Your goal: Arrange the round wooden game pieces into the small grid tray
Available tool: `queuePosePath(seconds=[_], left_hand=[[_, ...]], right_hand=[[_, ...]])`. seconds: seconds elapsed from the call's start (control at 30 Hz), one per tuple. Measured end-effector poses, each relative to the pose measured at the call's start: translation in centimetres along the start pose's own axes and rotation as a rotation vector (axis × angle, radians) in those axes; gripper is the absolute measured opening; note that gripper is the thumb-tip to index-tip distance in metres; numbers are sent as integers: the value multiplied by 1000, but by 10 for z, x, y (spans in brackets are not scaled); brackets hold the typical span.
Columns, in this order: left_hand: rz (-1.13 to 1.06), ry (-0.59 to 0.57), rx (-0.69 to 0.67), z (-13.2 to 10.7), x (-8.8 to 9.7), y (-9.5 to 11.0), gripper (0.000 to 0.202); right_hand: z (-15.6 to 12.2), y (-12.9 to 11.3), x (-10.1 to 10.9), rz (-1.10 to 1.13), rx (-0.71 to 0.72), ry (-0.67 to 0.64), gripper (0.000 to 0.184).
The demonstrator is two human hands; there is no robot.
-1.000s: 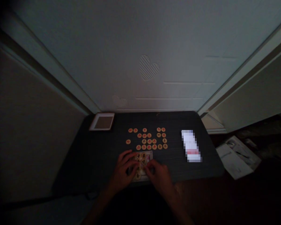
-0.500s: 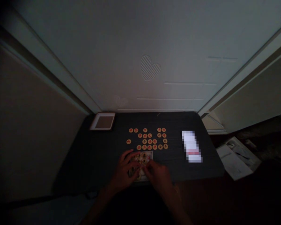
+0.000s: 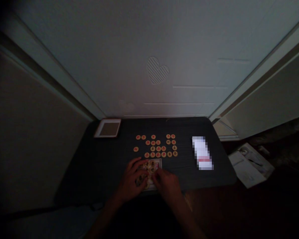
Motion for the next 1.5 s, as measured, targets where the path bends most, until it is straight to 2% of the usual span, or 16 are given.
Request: queuePosePath(seconds=[0.17, 0.3, 0.43, 0.8, 1.03, 1.27, 1.5], left_hand=[[-3, 7, 5, 0, 0, 0, 17], [-4, -1, 10, 0, 0, 0, 17], [-4, 4, 14, 0, 0, 1, 15], [26, -20, 17, 0, 0, 0, 34], [10, -12, 1, 0, -1, -1, 38], [-55, 54, 10, -3, -3, -9, 34], [-64, 52, 0, -2, -2, -8, 37]], right_hand=[[0, -2, 3, 11, 5, -10, 17], [-4, -2, 10, 63, 73, -22, 13], [-7, 1, 12, 99, 113, -63, 18], [-6, 4, 5, 48, 112, -86, 22], [-7, 4, 5, 33, 125, -62, 38], [-4, 2, 10, 27, 128, -42, 33], [1, 0, 14, 11, 152, -12, 38]])
Point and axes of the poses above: each hand's wrist, its own z-axis towards the middle knuckle, its own x-axis out of the back of the hand, y = z × x, the point moved 2 cm from there along z, towards the middle knuckle, and after that the axes turned 13 degrees about -z, right-handed, at the moved point
